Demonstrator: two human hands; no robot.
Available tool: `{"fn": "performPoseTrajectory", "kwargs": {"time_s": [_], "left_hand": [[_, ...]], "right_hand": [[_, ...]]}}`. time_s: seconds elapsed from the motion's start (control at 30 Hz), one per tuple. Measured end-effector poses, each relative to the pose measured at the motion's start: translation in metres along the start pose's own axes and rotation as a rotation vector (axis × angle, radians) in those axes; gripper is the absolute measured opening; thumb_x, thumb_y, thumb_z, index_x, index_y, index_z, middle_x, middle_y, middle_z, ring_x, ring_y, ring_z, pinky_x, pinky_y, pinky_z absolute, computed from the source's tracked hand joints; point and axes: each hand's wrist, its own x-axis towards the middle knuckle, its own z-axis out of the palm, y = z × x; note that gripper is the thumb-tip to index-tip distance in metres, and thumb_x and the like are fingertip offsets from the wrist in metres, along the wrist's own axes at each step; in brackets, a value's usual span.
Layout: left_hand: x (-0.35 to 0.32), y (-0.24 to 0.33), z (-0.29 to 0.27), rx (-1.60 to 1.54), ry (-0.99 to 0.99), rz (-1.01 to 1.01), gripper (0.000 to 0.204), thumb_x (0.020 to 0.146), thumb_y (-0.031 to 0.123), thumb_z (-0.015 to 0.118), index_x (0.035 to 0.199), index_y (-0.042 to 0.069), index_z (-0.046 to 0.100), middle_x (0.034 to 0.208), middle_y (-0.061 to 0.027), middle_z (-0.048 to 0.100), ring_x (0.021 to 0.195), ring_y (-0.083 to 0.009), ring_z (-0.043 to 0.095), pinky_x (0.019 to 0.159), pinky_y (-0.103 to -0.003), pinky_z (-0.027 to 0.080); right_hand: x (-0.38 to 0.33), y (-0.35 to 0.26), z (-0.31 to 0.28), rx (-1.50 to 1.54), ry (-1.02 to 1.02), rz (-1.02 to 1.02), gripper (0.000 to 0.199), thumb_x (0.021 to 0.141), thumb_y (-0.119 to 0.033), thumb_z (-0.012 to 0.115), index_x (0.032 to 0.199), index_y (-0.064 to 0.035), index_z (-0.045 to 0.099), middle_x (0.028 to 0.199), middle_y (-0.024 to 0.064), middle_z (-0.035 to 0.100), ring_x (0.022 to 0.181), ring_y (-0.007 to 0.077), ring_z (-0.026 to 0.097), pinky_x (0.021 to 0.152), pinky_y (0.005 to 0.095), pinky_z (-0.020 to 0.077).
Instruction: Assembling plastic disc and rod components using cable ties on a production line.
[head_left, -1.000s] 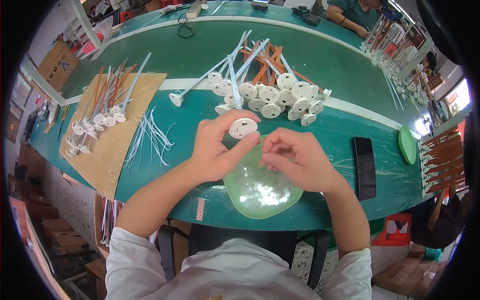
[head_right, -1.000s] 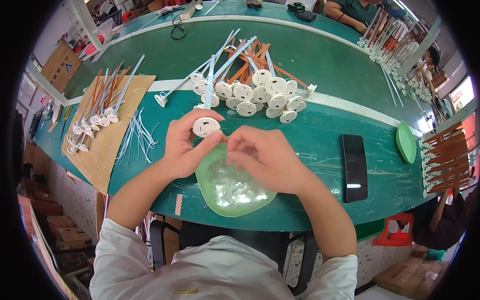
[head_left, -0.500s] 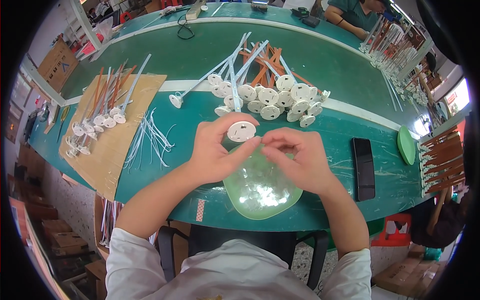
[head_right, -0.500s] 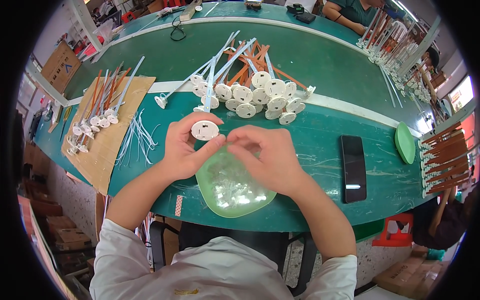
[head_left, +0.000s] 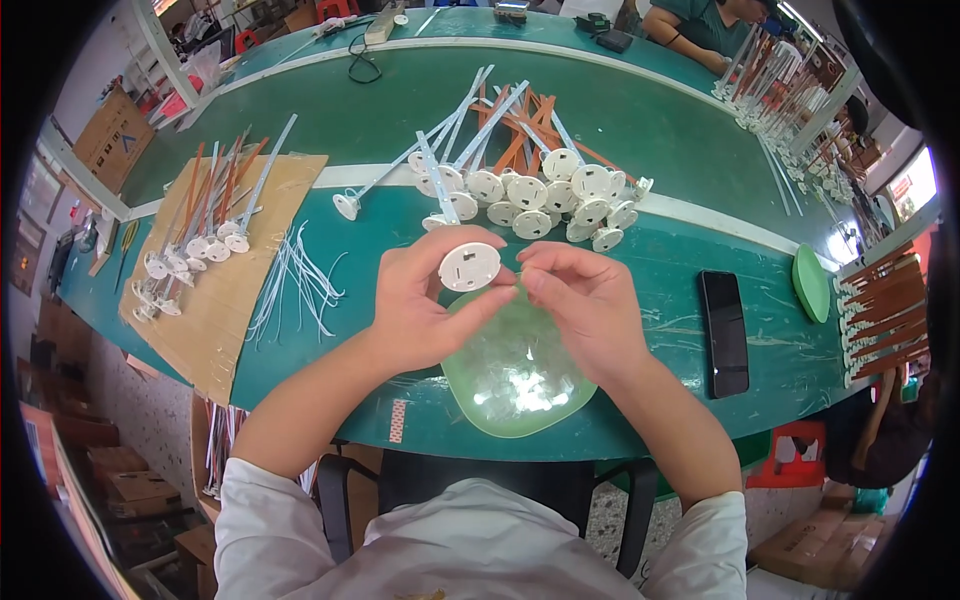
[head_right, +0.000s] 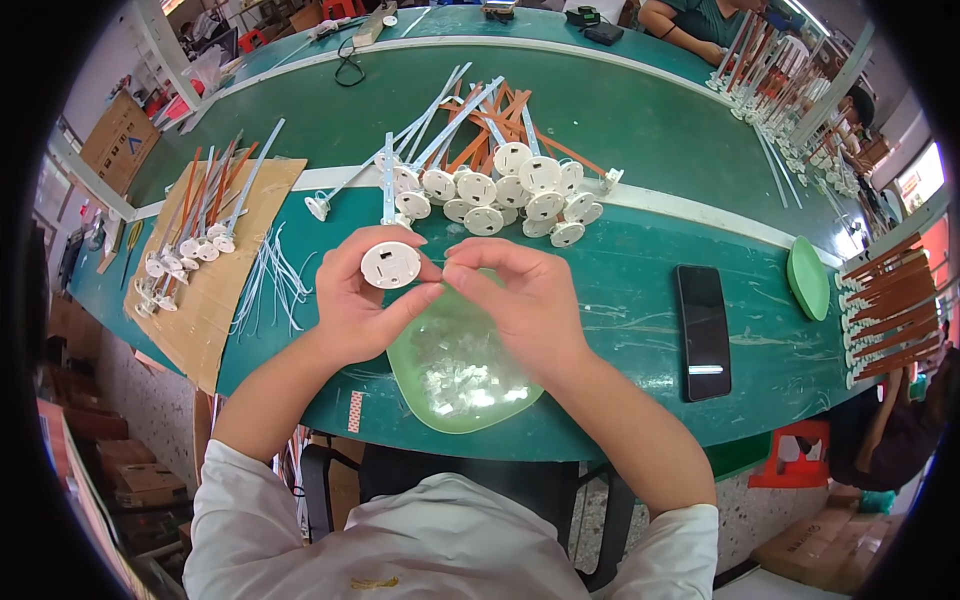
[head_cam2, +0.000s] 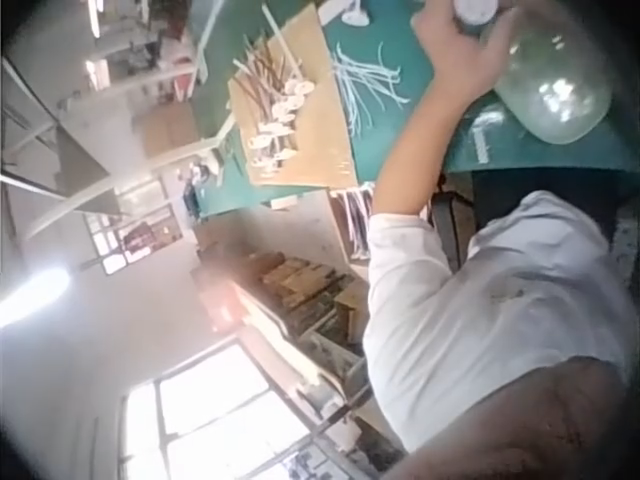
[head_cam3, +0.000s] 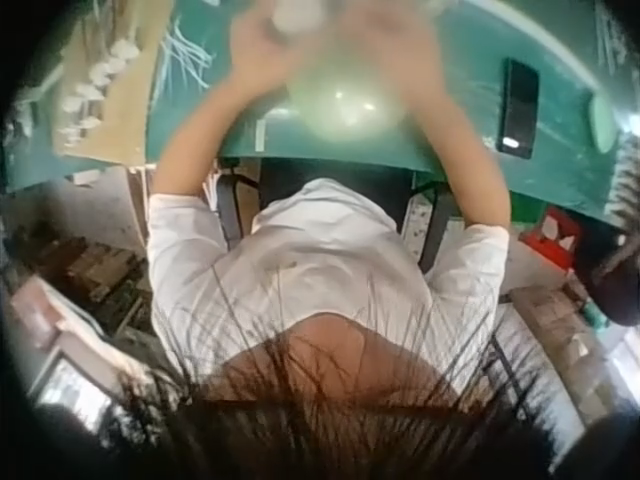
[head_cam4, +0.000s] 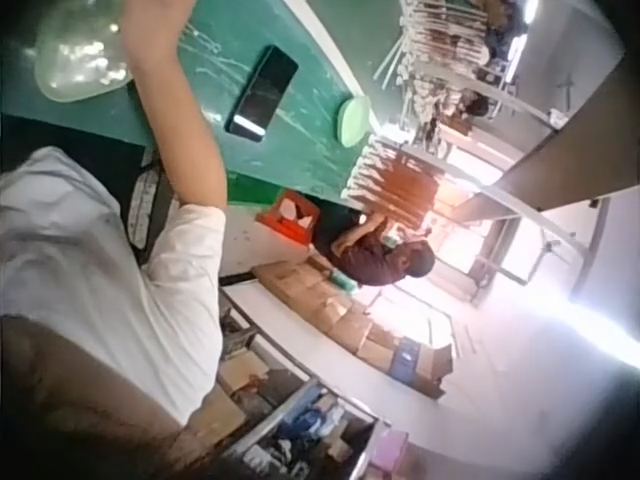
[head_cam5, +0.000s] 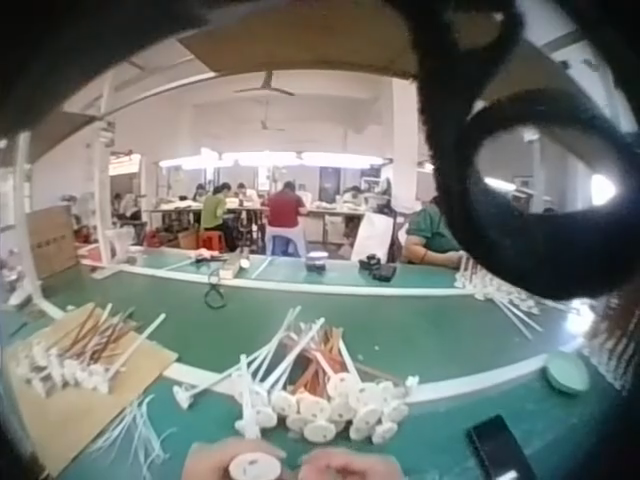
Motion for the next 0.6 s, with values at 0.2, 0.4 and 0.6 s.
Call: {"fn": "performPoseTrajectory", "kwargs": {"time_s": [0.2,0.4,0.6], "left_hand": [[0.001,0.003,-0.002,0.002,0.039,-0.032,0.04,0.08,-0.007,0.076,0.116,-0.001,0.06,0.094,-0.0096,0.072,0.089,-0.0149,0.072,0.081,-0.028,0.055],[0.0,0.002,0.0,-0.039,0.058,-0.025,0.038,0.081,-0.01,0.074,0.116,-0.001,0.06,0.094,-0.0094,0.071,0.089,-0.0144,0.07,0.081,-0.028,0.054],[0.0,0.006,-0.001,-0.06,0.049,-0.029,0.039,0.081,-0.01,0.074,0.116,-0.001,0.06,0.094,-0.0093,0.071,0.089,-0.0147,0.07,0.081,-0.028,0.053]], "right_hand": [[-0.003,0.0,0.009,-0.248,0.041,-0.16,0.012,0.089,0.001,0.071,0.101,0.0019,0.072,0.102,0.0094,0.071,0.09,0.0142,0.066,0.077,0.0273,0.0525],[-0.006,-0.009,0.012,-0.851,0.078,-0.593,0.01,0.085,0.0,0.073,0.095,0.0013,0.073,0.089,0.0112,0.074,0.074,0.017,0.07,0.066,0.0276,0.0575],[-0.004,-0.004,0.007,-0.841,0.045,-0.607,0.009,0.085,0.0,0.073,0.094,0.002,0.073,0.086,0.0111,0.074,0.072,0.0163,0.07,0.063,0.0272,0.0564]]}}
